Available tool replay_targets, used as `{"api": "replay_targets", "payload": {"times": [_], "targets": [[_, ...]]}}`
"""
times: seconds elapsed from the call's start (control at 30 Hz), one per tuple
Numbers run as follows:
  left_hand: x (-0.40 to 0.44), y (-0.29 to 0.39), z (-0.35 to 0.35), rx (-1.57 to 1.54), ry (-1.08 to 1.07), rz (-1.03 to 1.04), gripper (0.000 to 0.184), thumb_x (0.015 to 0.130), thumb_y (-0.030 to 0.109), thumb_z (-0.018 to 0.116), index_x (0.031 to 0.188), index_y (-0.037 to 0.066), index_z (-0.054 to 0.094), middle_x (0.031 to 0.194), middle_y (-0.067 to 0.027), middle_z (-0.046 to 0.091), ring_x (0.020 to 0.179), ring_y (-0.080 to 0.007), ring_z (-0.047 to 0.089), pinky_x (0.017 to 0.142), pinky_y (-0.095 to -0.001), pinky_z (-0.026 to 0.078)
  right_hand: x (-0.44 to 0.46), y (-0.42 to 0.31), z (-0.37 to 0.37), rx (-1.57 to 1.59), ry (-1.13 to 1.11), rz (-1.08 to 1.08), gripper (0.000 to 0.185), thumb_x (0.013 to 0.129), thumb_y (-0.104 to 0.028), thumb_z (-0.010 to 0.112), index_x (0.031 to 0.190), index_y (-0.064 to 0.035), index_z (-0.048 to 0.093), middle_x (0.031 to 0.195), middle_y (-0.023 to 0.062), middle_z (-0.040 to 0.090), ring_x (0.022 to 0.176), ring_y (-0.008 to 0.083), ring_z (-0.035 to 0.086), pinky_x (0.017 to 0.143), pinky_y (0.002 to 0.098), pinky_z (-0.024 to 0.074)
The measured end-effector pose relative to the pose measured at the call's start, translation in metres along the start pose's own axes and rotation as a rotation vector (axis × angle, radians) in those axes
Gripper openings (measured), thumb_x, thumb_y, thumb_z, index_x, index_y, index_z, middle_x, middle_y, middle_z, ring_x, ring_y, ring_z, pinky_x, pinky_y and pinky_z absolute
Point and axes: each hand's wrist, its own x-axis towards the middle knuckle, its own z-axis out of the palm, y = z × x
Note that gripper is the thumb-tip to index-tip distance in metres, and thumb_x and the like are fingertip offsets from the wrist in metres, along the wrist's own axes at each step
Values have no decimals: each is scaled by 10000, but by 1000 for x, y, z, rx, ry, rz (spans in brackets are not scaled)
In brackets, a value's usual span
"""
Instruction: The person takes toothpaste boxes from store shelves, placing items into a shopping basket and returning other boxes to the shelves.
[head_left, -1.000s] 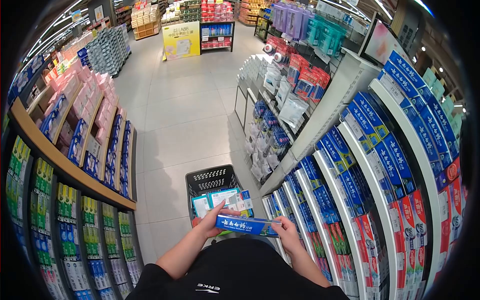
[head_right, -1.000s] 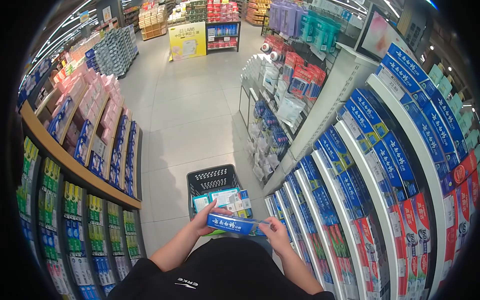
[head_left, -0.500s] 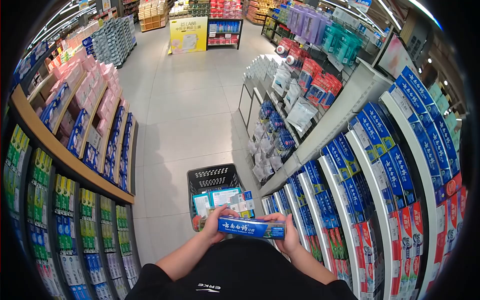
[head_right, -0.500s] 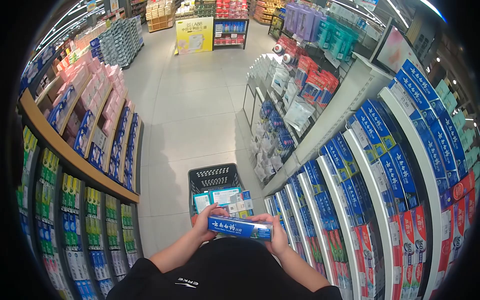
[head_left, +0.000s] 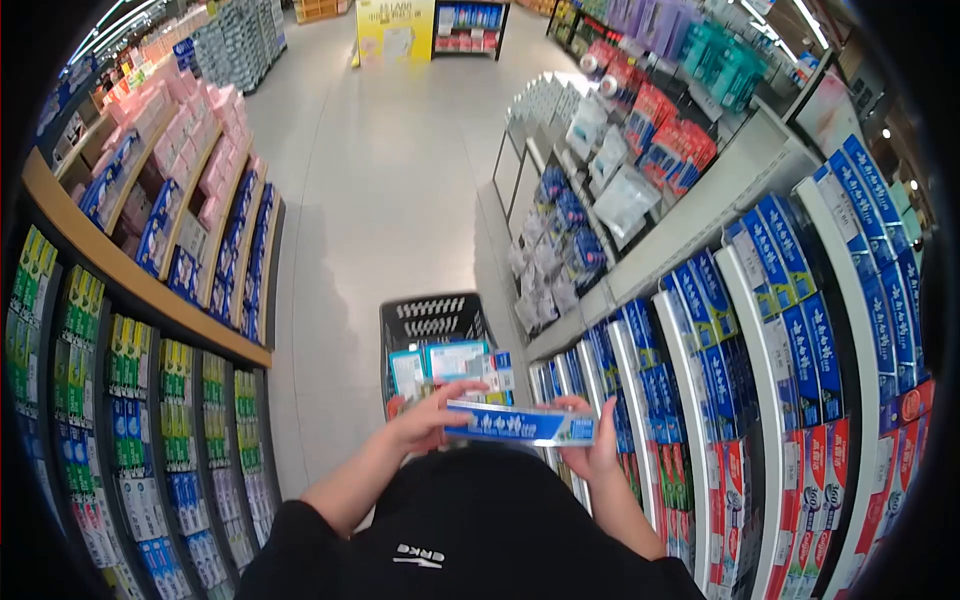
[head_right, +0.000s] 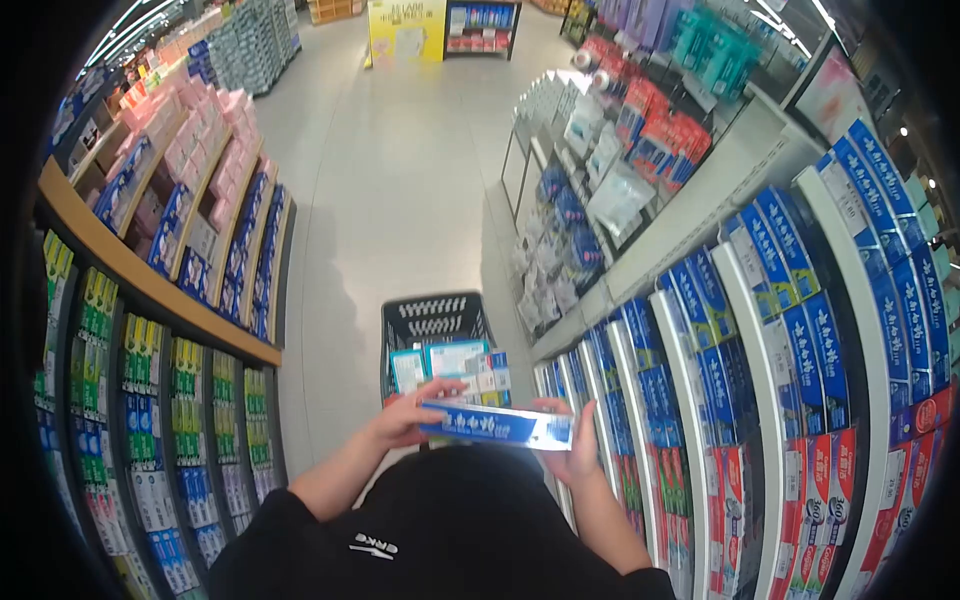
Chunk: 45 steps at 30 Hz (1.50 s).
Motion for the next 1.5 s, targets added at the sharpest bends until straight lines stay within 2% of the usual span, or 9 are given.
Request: {"api": "replay_targets", "payload": {"times": [0.1,0.3,0.4,0.6,0.8,0.9,1.1,1.33,1.5], "targets": [[9,-4,-37,-57,131,-53,554,934,146,717,1436,108,485,1321,-87,614,1172,-224,647,1014,-420,549,1,6,-32,-142,245,28,815,1030,-711,188,1311,-34,543,1290,175,636,1204,291,601,1041,460,455],[16,10,-88,195,641,173,313,944,103,639,1254,63,616,1147,-101,640,1018,-188,676,829,-365,641,-45,41,-157,-380,610,144,635,1076,-578,364,1251,-4,570,1123,170,704,954,220,679,846,335,533],[32,-6,-136,542,970,226,257,908,205,728,1132,81,712,992,-47,700,912,-168,690,743,-312,586,-83,70,-204,-461,735,249,617,1078,-562,388,1238,3,577,1071,154,707,909,198,677,804,321,538],[81,-44,-198,1154,1235,119,511,805,459,809,1133,77,729,1021,-173,755,930,-287,727,847,-396,559,-144,115,-243,-785,731,454,512,1076,-481,454,1167,-7,627,1005,131,717,803,184,676,737,310,539],[137,-83,-218,1159,1170,-36,680,810,554,790,1232,32,683,1181,-233,711,1111,-353,687,962,-412,531,-196,151,-263,-1407,622,451,478,1020,-454,545,1085,-2,687,1009,199,739,956,322,725,832,396,545],[162,-94,-214,1136,1149,-76,715,804,567,794,1248,23,656,1198,-229,705,1125,-350,682,968,-408,531,-219,178,-311,-1371,615,708,439,992,-445,578,1098,-35,694,1037,220,732,1011,374,711,870,427,535],[181,-113,-220,1160,1064,-215,525,845,408,735,1219,51,648,1158,-199,718,1106,-338,685,965,-410,530,-235,168,-289,-1399,587,716,429,987,-439,583,1098,-41,695,1038,219,733,1017,381,707,874,427,534],[104,-107,-192,1248,779,-4,351,890,307,709,1092,23,670,1002,-197,725,963,-348,710,857,-432,556,-226,156,-286,-1442,519,687,417,981,-432,588,1099,-47,697,1040,219,734,1024,389,702,880,426,533],[25,-125,-140,1464,598,-52,419,960,428,641,1036,19,683,952,-206,719,926,-383,700,822,-469,552,-196,141,-297,-1540,366,511,409,977,-428,592,1100,-52,699,1041,218,735,1029,395,699,884,426,533]]}}
